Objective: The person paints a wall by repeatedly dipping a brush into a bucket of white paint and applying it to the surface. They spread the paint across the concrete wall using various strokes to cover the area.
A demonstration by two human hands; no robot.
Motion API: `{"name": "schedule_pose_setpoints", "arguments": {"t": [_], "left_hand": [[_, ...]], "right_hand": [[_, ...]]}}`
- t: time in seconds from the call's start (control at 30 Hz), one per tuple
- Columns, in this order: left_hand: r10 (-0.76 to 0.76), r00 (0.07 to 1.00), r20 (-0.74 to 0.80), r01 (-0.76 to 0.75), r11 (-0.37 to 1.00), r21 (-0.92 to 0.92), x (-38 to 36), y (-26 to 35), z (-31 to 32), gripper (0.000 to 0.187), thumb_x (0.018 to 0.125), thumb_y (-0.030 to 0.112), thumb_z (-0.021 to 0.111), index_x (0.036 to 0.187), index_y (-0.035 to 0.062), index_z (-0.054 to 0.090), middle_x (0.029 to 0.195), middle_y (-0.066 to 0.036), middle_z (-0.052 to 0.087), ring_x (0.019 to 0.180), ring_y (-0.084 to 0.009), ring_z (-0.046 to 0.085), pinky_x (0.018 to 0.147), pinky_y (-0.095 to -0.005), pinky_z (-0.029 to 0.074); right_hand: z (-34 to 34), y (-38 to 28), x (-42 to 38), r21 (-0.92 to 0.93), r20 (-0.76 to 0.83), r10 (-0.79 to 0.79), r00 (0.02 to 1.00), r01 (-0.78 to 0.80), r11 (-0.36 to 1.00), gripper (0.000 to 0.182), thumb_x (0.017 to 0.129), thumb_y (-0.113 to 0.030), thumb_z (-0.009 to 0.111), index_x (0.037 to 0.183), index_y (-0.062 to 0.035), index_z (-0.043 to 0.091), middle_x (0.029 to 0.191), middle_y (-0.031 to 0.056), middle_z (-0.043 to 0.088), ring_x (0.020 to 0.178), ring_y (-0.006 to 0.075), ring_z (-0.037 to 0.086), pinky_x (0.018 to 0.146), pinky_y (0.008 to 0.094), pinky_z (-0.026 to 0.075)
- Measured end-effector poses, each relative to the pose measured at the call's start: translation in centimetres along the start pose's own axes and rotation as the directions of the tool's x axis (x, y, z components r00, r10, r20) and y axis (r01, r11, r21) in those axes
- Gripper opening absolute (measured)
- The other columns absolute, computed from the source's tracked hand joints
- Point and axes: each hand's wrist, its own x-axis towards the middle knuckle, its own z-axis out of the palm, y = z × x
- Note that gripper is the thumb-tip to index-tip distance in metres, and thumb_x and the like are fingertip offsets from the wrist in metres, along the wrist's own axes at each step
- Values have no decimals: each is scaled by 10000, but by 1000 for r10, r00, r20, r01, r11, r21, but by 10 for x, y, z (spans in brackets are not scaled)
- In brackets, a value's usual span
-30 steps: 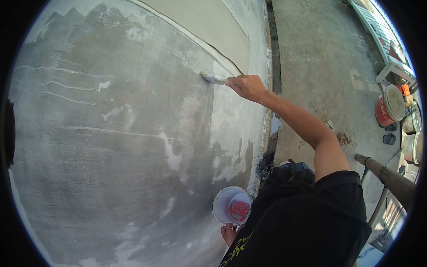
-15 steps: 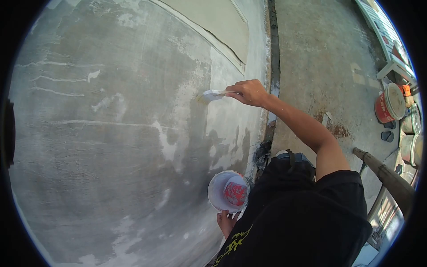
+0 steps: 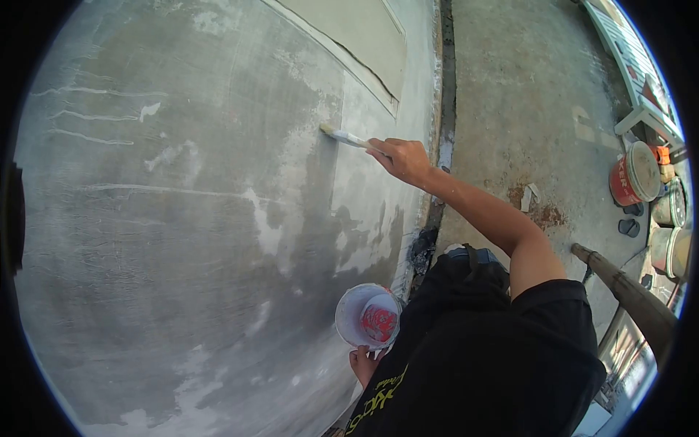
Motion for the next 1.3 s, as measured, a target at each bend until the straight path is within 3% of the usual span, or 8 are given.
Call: {"name": "schedule_pose_setpoints", "arguments": {"t": [0.13,0.23,0.33,0.53,0.67,0.97,1.13,1.3], "left_hand": [[-3,1000,29,2,1000,28,6,2,6,185,891,49,585,895,72,401,981,-100,553,938,-216,583,844,-597,524],[11,999,46,-12,999,40,3,10,18,205,834,15,585,884,25,386,984,-146,492,956,-304,557,859,-645,536],[14,997,72,-16,1000,23,4,9,16,177,891,39,581,896,73,407,977,-102,551,927,-218,577,837,-592,526],[23,999,37,-22,999,-35,-4,-1,3,192,833,11,583,885,42,402,980,-134,496,959,-305,555,836,-609,542],[26,1000,17,-25,998,-52,-5,-13,-11,186,888,14,579,870,60,400,940,-99,549,875,-213,581,806,-612,552],[17,1000,-11,-17,999,-27,-6,-11,-7,210,893,24,587,864,72,385,934,-91,546,877,-207,580,787,-588,563],[33,998,52,-32,999,-21,0,-5,3,206,895,25,581,868,72,382,960,-92,537,918,-207,571,810,-576,547],[77,992,98,-75,997,-26,-2,2,19,203,883,9,578,874,79,388,972,-89,536,923,-223,583,788,-575,565]], "right_hand": [[1,-46,-77,141,164,-139,977,116,983,212,905,-289,662,1052,-142,704,633,26,612,502,234,596,446,358,468],[-3,-55,-91,176,248,-161,955,119,977,212,908,-298,658,1049,-149,708,638,21,619,512,228,604,447,352,468],[1,-30,-74,133,253,-103,962,71,989,210,911,-312,652,1026,-151,720,657,27,633,535,239,613,465,359,477],[0,46,17,-69,23,8,1000,-7,998,245,922,-351,631,1010,-145,732,730,56,682,608,258,649,541,370,511],[0,67,44,-147,-99,19,995,-33,989,249,921,-350,632,1007,-134,723,726,66,677,595,275,640,530,387,510],[22,-38,-79,79,95,61,994,-68,995,220,925,-291,635,1081,-143,681,657,56,627,528,265,611,459,383,475],[19,-66,-131,188,300,-126,946,70,980,262,919,-329,638,1108,-152,670,654,38,618,527,264,617,452,370,475],[2,-42,-88,115,328,67,942,-110,987,231,914,-324,640,1037,-143,713,719,76,662,597,302,641,543,404,509]]}}
